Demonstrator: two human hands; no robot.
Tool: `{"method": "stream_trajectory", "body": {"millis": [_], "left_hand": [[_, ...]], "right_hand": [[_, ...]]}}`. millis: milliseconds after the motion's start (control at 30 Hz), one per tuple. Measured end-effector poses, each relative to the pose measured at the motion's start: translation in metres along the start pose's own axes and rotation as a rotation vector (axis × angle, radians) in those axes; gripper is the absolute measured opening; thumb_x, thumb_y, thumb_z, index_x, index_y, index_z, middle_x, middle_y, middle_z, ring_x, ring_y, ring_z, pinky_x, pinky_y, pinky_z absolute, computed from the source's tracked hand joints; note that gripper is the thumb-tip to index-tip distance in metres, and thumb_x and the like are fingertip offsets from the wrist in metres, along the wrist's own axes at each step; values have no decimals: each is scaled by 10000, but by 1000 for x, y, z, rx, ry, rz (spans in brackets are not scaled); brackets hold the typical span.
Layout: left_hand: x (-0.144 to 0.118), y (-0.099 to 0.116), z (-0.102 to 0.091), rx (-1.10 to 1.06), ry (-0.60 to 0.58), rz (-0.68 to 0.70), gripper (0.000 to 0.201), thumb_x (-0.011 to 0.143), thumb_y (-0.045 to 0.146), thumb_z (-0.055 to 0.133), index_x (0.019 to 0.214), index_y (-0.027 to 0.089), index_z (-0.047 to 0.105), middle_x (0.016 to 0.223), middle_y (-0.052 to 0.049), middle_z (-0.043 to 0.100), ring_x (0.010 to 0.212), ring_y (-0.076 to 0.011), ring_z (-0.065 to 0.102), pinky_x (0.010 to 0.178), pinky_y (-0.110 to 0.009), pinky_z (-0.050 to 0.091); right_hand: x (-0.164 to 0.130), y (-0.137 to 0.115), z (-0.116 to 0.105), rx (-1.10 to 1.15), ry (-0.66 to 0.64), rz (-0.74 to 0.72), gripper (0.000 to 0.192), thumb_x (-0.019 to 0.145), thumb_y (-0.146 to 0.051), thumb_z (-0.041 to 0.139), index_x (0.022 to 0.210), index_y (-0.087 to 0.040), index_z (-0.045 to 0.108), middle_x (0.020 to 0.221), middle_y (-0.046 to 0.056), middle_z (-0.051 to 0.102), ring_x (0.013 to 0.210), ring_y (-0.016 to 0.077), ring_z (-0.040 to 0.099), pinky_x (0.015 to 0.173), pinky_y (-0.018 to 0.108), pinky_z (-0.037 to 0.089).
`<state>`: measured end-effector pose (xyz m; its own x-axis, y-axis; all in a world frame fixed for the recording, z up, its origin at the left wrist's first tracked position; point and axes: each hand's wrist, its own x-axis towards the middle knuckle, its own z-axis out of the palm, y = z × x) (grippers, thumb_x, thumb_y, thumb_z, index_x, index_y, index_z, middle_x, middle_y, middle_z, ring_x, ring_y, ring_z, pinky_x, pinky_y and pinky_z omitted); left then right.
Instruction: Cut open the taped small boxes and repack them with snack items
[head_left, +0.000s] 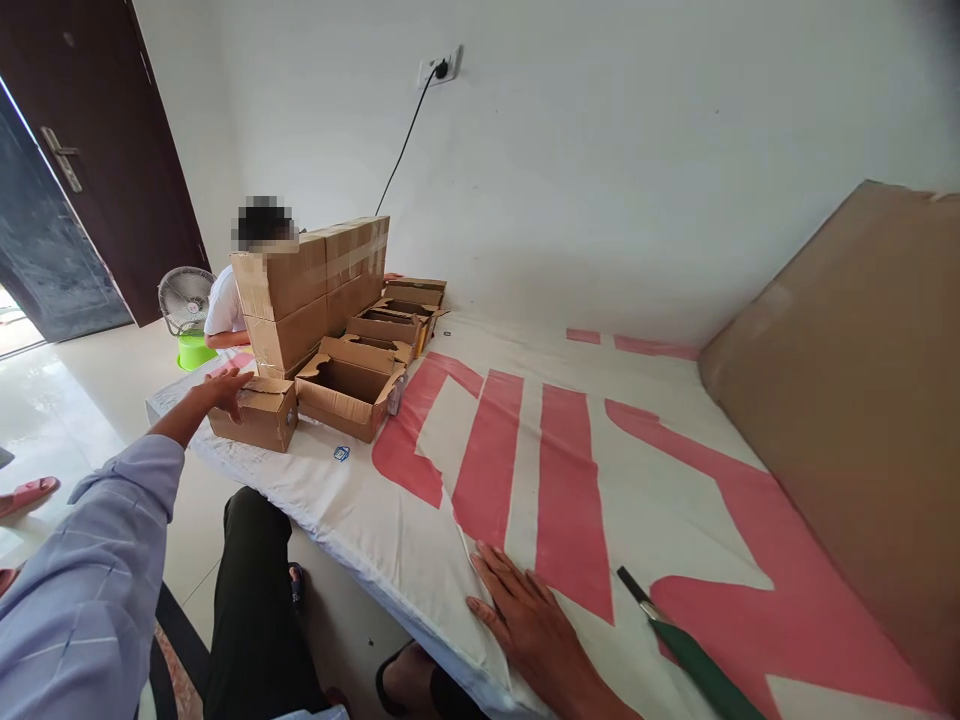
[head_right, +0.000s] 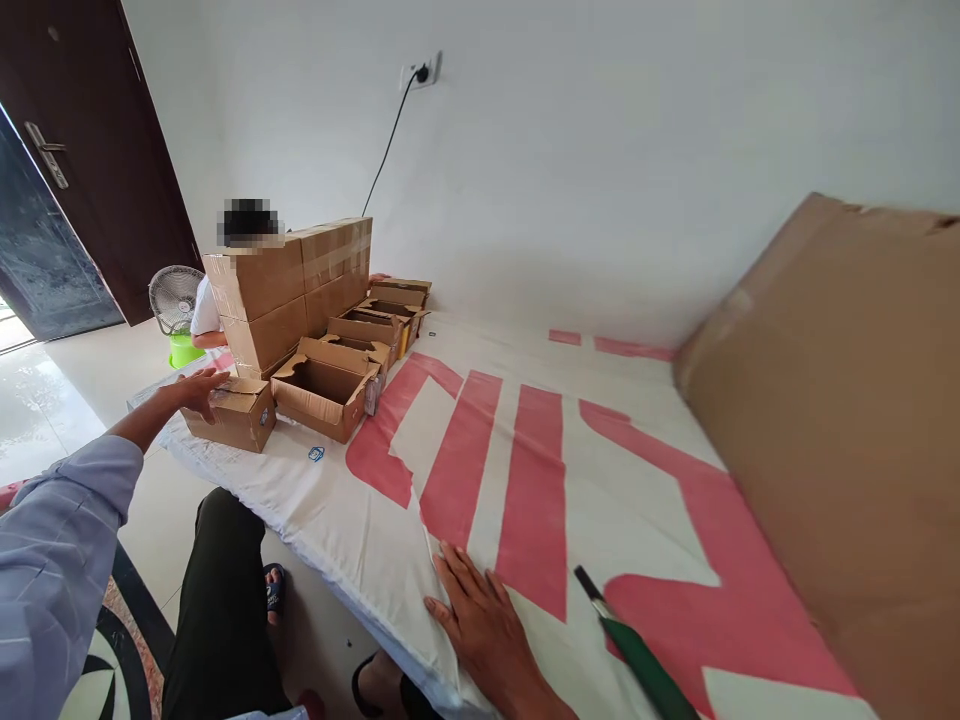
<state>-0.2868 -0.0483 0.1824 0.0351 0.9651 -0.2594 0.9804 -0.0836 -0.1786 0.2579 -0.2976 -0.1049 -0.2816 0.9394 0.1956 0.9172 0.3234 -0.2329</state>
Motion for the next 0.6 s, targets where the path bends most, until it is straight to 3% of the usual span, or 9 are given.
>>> {"method": "stream_trajectory", "body": {"millis": [167,267,367,467,600], "left_hand": [[-1,-12,12,-35,6,17,1371,560,572,962,1707,319,256,1747,-285,225,1575,-583,214,1106,-831,338],[-20,-16,19,-34,36,70,1300,610,554,937,1703,301,279,1762,-270,188,1581,-577,190,1114,-824,344],[-48,-5,24,-30,45,128,1220,649,481,926,1690,343,305,1759,-230,221,1571,-558,228,1116,-807,358],[-79,28,28,-43,74,219,1129,687,377,904,1665,397,340,1715,-188,320,1544,-515,297,1135,-767,363],[-113,105,39,-65,162,282,1075,669,376,936,1617,404,428,1657,-177,389,1484,-498,370,1141,-732,380]], "right_hand": [[-17,7,-13,-45,37,-50,553,1071,-479,402,1484,-235,676,1623,114,560,1475,337,562,1151,543,508],[-30,14,-14,-49,80,-64,542,1073,-474,400,1466,-239,691,1594,118,595,1428,331,608,1125,519,531],[-35,18,-12,-43,104,-58,542,1075,-479,395,1443,-237,709,1570,120,619,1405,327,628,1120,509,538],[-33,16,-14,-10,87,-28,540,1065,-492,411,1416,-233,730,1566,125,621,1412,343,622,1133,529,532],[-24,9,-26,62,23,36,537,1049,-496,438,1385,-213,745,1570,147,612,1437,365,598,1159,567,515]]}}
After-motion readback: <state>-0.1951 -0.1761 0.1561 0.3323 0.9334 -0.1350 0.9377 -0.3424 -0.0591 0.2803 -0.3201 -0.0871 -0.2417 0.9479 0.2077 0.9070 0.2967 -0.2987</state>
